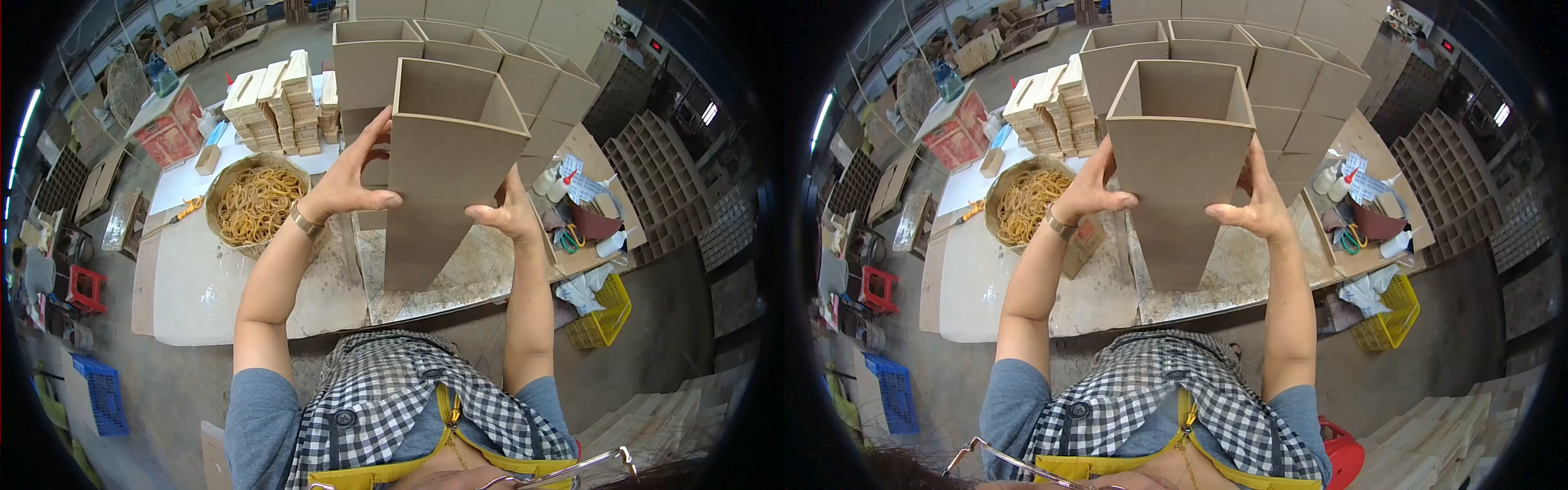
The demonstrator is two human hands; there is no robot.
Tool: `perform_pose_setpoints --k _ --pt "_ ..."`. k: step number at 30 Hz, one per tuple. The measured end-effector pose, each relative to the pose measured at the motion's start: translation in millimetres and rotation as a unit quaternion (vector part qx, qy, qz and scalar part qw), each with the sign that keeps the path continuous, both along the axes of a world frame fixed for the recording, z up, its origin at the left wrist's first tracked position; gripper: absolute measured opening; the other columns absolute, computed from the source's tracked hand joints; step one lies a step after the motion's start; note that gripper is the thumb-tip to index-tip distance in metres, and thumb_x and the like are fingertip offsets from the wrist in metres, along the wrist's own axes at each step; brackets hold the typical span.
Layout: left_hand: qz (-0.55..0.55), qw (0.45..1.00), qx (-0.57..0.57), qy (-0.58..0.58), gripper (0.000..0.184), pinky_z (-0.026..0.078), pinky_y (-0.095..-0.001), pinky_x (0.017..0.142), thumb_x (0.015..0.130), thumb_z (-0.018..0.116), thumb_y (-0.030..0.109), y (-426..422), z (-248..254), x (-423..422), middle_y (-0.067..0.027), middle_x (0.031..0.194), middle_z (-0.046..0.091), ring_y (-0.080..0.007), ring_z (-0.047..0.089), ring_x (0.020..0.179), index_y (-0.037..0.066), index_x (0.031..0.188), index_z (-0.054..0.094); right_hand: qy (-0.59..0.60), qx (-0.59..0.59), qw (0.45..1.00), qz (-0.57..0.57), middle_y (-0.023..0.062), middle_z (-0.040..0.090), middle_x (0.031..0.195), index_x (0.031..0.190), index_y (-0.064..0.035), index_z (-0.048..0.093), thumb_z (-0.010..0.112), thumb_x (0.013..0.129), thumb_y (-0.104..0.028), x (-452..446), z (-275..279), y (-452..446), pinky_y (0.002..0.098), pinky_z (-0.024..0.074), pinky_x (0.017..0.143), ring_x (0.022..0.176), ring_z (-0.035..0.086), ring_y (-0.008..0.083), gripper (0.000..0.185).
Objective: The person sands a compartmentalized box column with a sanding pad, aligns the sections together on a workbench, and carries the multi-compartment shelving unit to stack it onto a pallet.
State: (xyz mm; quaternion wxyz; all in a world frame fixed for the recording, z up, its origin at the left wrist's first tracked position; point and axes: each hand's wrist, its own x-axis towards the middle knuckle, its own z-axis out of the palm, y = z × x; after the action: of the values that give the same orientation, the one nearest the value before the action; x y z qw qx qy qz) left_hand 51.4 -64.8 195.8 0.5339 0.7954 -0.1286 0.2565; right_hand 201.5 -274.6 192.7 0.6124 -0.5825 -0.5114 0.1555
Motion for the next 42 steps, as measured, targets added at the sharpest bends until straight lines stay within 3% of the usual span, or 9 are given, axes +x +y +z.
perform_pose_setpoints --k 6,15,21,23,25,29,34,36,42 --pt "0.0 1.0 -0.003 0.013 0.106 0.03 -0.0389 0.095 0.055 0.073 0.039 1 -4 1 -0.0151 0.129 0.032 -0.0252 0.033 0.118 0.008 0.135 0.011 0.01 0.003 1.0 0.008 0.0191 0.03 0.13 0.134 -0.004 0.007 0.082 0.043 -0.027 5 -4 -1 0.0395 0.0296 0.096 0.119 0.034 0.0308 0.12" --pt "-0.008 0.992 -0.099 0.073 0.12 0.02 -0.0413 0.1 0.049 0.075 0.053 -5 -12 -2 -0.0154 0.137 0.016 -0.0258 0.017 0.127 0.007 0.135 0.006 0.102 0.101 0.989 0.045 0.0189 0.025 0.133 0.134 -0.005 0.009 0.073 0.039 -0.057 13 -34 1 0.0397 0.0226 0.1 0.123 0.027 0.0313 0.126" --pt "0.124 0.984 -0.127 0.015 0.099 0.019 -0.0422 0.101 0.066 0.043 0.071 20 -24 -8 -0.0148 0.139 0.014 -0.0263 0.017 0.127 0.01 0.135 0.008 0.215 0.108 0.971 -0.005 0.0169 0.028 0.133 0.133 -0.0043 0.016 0.062 0.072 -0.043 35 -102 -48 0.0369 0.0247 0.099 0.122 0.029 0.0284 0.085" --pt "0.16 0.984 -0.057 -0.06 0.086 0.027 -0.0402 0.097 0.074 0.038 0.066 14 1 -15 -0.0145 0.136 0.023 -0.0262 0.026 0.124 0.009 0.134 0.015 0.198 0.025 0.977 -0.074 0.0146 0.034 0.129 0.132 -0.004 0.022 0.057 0.077 -0.042 47 -134 -78 0.0359 0.0303 0.094 0.119 0.035 0.0244 0.075" --pt "0.185 0.978 -0.024 -0.095 0.08 0.029 -0.0383 0.095 0.078 0.037 0.061 23 22 -20 -0.0147 0.134 0.027 -0.0256 0.03 0.122 0.006 0.133 0.019 0.257 -0.019 0.958 -0.128 0.0149 0.042 0.124 0.127 -0.0008 0.032 0.056 0.08 -0.017 61 -166 -112 0.0311 0.0326 0.093 0.116 0.039 0.0219 0.055" --pt "0.28 0.942 0.091 -0.159 0.065 0.029 -0.0356 0.094 0.085 0.035 0.05 -2 98 -27 -0.0147 0.13 0.034 -0.0239 0.034 0.119 0.001 0.128 0.029 0.276 -0.081 0.918 -0.275 0.0141 0.053 0.111 0.114 0.0058 0.046 0.055 0.079 -0.01 99 -236 -172 0.0281 0.0367 0.087 0.103 0.049 0.0201 0.039" --pt "0.321 0.875 0.351 -0.092 0.035 0.03 -0.0327 0.093 0.087 0.042 0.023 -73 178 3 -0.0115 0.121 0.046 -0.0213 0.038 0.116 0.003 0.115 0.049 0.198 -0.151 0.871 -0.423 0.0161 0.059 0.096 0.102 0.0045 0.054 0.052 0.077 -0.006 157 -284 -219 0.0297 0.0401 0.083 0.093 0.055 0.0239 0.027" --pt "0.314 0.856 0.41 -0.022 0.031 0.031 -0.0338 0.093 0.085 0.045 0.016 -93 194 25 -0.0113 0.12 0.047 -0.0234 0.04 0.115 0.004 0.112 0.051 0.059 -0.189 0.859 -0.472 0.0182 0.058 0.095 0.101 0.0037 0.055 0.051 0.075 -0.005 182 -286 -225 0.0321 0.0404 0.083 0.092 0.055 0.0286 0.028" --pt "0.304 0.833 0.446 0.121 0.028 0.032 -0.033 0.094 0.082 0.045 0.006 -92 186 73 -0.0142 0.117 0.049 -0.0273 0.043 0.112 0.002 0.109 0.051 -0.229 -0.18 0.824 -0.487 0.021 0.052 0.1 0.098 0.0014 0.053 0.044 0.068 0.001 247 -304 -223 0.0398 0.0368 0.085 0.097 0.047 0.0361 0.031"
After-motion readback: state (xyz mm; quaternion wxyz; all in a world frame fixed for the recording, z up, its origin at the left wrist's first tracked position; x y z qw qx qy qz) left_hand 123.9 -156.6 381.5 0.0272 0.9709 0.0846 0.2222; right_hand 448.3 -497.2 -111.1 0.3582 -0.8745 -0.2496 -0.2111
